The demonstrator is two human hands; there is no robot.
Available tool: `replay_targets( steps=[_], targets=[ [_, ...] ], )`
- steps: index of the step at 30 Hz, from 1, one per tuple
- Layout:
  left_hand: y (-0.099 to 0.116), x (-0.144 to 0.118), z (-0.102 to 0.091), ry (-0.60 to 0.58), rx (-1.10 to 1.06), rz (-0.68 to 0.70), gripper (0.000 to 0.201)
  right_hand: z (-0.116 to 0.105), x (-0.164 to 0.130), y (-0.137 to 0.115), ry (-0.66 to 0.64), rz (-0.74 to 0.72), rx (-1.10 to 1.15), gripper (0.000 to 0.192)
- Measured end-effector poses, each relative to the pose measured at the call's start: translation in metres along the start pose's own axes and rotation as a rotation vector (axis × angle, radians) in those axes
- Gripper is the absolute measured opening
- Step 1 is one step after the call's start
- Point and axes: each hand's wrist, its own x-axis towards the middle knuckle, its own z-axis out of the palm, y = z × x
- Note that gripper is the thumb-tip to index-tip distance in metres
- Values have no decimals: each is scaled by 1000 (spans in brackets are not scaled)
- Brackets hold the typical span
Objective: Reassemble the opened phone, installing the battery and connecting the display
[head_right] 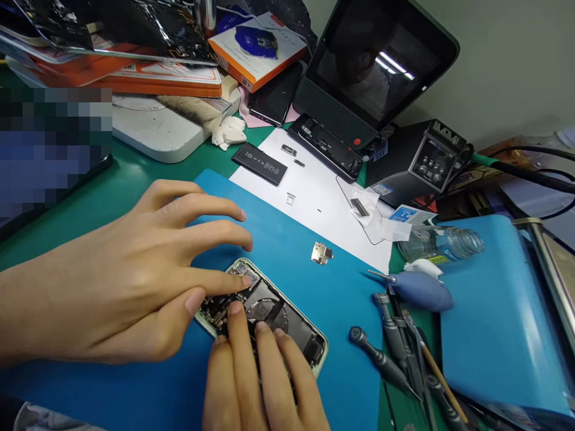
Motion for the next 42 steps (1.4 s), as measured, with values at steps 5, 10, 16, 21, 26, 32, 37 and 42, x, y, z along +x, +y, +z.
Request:
replay_targets(
  steps=[5, 10, 16, 21, 26, 32, 37, 42],
  targets=[
    [1, 0, -1, -41, 81, 68, 39, -4, 3, 3, -57, 20, 104, 25],
    [2, 0, -2, -66, 113, 78, 42, -14, 5, 10, -141, 27, 225, 28],
    [2, -1, -6, -113, 88, 85, 44, -16, -2, 14, -158, 61, 308, 39],
    [3, -1, -8, -147, 74, 83, 39, -13, -4, 14, -120, 66, 335, 43],
    [4, -3, -9, -159, 57, 83, 34, -13, -8, 12, -83, 80, 312, 42],
    [4, -2, -7, -142, 75, 72, 37, -7, -10, 10, -72, 103, 335, 46],
    [5, -3, -6, -146, 56, 59, 38, -2, -7, 8, -67, 129, 351, 50],
    [7, -4, -9, -190, 95, 57, 46, -1, -6, 5, -42, 151, 303, 41]
  ],
)
